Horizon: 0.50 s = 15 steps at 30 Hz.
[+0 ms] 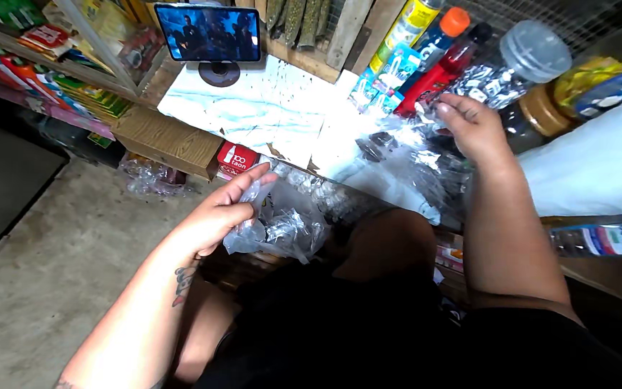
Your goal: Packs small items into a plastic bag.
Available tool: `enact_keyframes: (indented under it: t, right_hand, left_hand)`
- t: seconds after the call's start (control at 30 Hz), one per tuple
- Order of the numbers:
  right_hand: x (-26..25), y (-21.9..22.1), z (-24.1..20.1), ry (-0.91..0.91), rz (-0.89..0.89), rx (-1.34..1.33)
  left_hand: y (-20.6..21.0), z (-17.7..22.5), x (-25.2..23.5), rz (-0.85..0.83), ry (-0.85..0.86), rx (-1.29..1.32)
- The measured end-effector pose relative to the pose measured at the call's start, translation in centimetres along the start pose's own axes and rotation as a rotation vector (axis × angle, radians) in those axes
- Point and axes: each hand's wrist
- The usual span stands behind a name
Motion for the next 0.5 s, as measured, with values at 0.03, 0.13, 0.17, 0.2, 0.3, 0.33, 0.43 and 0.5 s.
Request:
enact_keyframes:
  t: [0.03,0.13,0.17,0.2,0.3,0.33,0.43,0.5]
  right_hand:
    - [-0.1,0.0,0.2,0.0,0.003,0.003]
    - [0.1,-0.3,-0.3,-0.035,-0.05,0.223]
    - [0.2,-0.3,-0.7,-0.056,-0.084,0.308]
    - [0.3,-0.2,-1.0,-0.082,-0.116,0.378]
    - [-0.1,1.0,-0.6,-0.175,-0.148,0.565]
    - [-0.1,1.7,-0.4,-0.2,-0.125,0.627]
    - [-0.5,3.3,0.3,-0.275,0.004,0.709]
    - [-0.7,3.2,0.3,-0.248,0.044,0.655]
  left_hand:
    - [-0.1,0.1,0.0,-0.015,-0.005,-0.016]
    - [-0.2,-0.3,0.2,0.008,0.0,-0.024]
    - [-0.1,-0.5,0.2,0.017,0.005,-0.022]
    - [-0.1,-0.6,0.3,0.017,0.004,-0.026]
    - [-0.1,-0.8,0.2,0.015,0.007,-0.023]
    - [-0.1,-0.8,0.2,0.015,0.011,-0.019]
    - [0.0,-0.9,0.1,0.021,0.007,-0.021]
    - [0.0,-0.8,0.0,0.019,0.003,-0.012]
Point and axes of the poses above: each hand's wrist, its own x-axis away from the middle knuckle, its own y-axis out of the palm, z = x × y, and after that the axes turned 1 degree about y, right-handed
